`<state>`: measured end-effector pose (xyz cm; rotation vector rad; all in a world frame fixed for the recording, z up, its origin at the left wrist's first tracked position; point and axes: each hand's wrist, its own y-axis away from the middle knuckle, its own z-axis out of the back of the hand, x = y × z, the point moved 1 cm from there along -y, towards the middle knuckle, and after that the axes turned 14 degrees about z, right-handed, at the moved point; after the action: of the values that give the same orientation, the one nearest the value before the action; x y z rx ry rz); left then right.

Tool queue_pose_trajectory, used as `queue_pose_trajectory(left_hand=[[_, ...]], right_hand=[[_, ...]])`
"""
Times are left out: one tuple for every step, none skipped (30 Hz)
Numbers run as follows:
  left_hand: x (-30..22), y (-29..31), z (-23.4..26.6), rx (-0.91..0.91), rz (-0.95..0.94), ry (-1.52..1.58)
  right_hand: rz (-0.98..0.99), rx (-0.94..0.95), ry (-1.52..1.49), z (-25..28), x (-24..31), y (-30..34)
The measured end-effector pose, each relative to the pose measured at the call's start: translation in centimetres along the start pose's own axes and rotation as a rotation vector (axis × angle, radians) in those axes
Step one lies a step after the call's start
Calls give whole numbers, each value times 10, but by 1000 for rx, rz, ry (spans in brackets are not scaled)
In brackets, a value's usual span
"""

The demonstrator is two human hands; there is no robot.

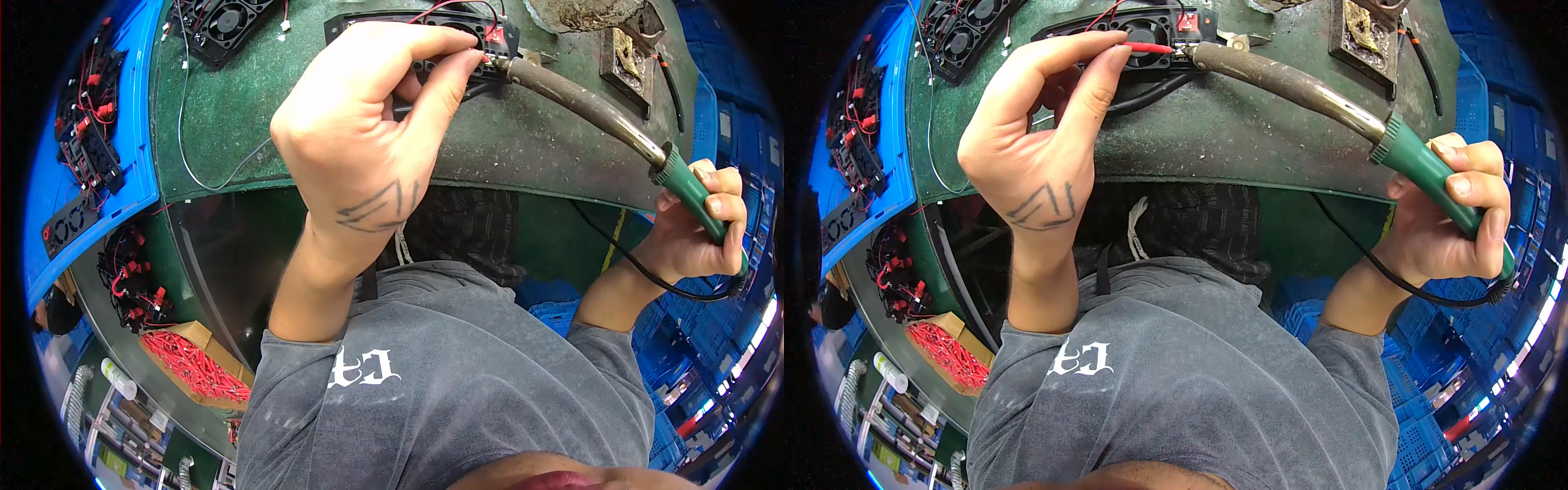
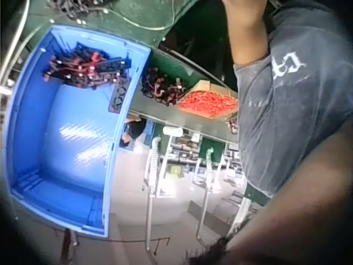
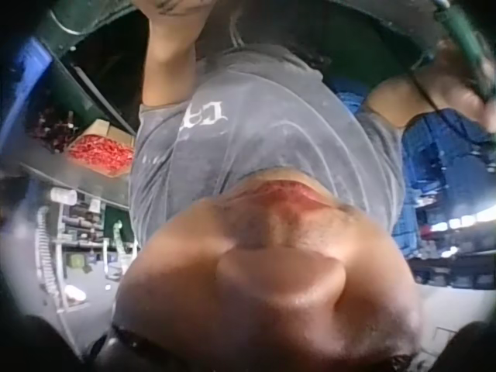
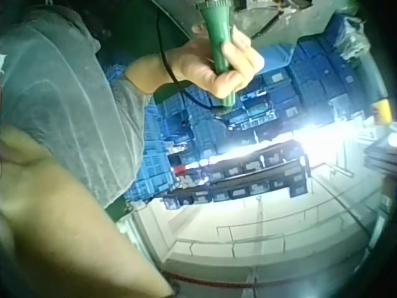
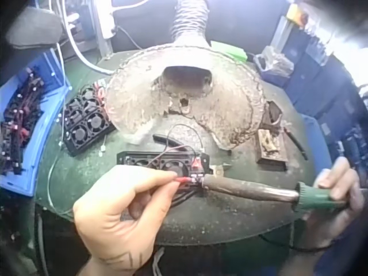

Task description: Soldering wires and assembling small cooling fans at a manufacturing workstation.

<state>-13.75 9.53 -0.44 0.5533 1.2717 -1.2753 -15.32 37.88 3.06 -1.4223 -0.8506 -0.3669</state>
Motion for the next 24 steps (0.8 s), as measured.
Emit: queue_pose_trajectory(left_hand=[[1, 0, -1, -10, -10, -4], [1, 0, -1, -20, -20, -8], [0, 0, -1, -18, -21, -8], [-2, 0, -1, -2, -4, -12], [-3, 0, -2, 13, 12, -16], [-3, 0, -2, 15, 12, -17], [-3, 0, -3, 18, -2, -30], [-2, 0, -3, 20, -15, -44], [-1, 0, -4, 21, -15, -46], [0, -1, -5, 10, -45, -52], [1, 0, -5, -1, -74, -57], [0, -1, -5, 1, -75, -57], [0, -1, -5, 3, -61, -63], [-1, -1, -6, 6, -46, -69], [-1, -1, -6, 8, -47, -71], [-1, -2, -6, 1, -73, -81], [-1, -2, -6, -5, -100, -90], [-7, -2, -8, -1, -100, -90], [-18, -1, -11, 16, -57, -113], [-23, -1, -13, 33, -13, -135], [-23, -1, -13, 35, -15, -137], [-21, -2, -13, 24, -34, -128], [-21, -2, -14, 13, -53, -118], [-21, -2, -14, 17, -55, -119]], right_hand=[[0, -2, 0, 0, 0, 0], [1, -3, 1, 1, 0, 0], [2, -3, 3, 1, 0, 1], [2, -5, 3, 2, 0, 1], [0, -14, -3, 3, 0, 2], [-2, -23, -10, 3, -1, 2], [-3, -24, -9, 4, -1, 3], [-2, -21, -4, 4, -1, 3], [-1, -19, -1, 4, -1, 3], [-1, -20, -3, 5, -1, 2], [-5, -14, -16, 5, -1, 2], [-8, -8, -28, 5, -1, 2], [-8, -10, -27, 6, -1, 2], [-5, -15, -22, 6, -1, 3], [-2, -20, -17, 6, -2, 3], [-2, -22, -17, 6, -2, 4], [-3, -22, -26, 6, -3, 4], [-4, -22, -33, 6, -3, 5], [-5, -26, -32, 7, -4, 6], [-3, -40, -29, 7, -4, 8], [1, -53, -29, 6, -4, 9], [2, -57, -30, 6, -4, 9], [0, -60, -41, 6, -4, 9], [-2, -64, -50, 6, -4, 10]])
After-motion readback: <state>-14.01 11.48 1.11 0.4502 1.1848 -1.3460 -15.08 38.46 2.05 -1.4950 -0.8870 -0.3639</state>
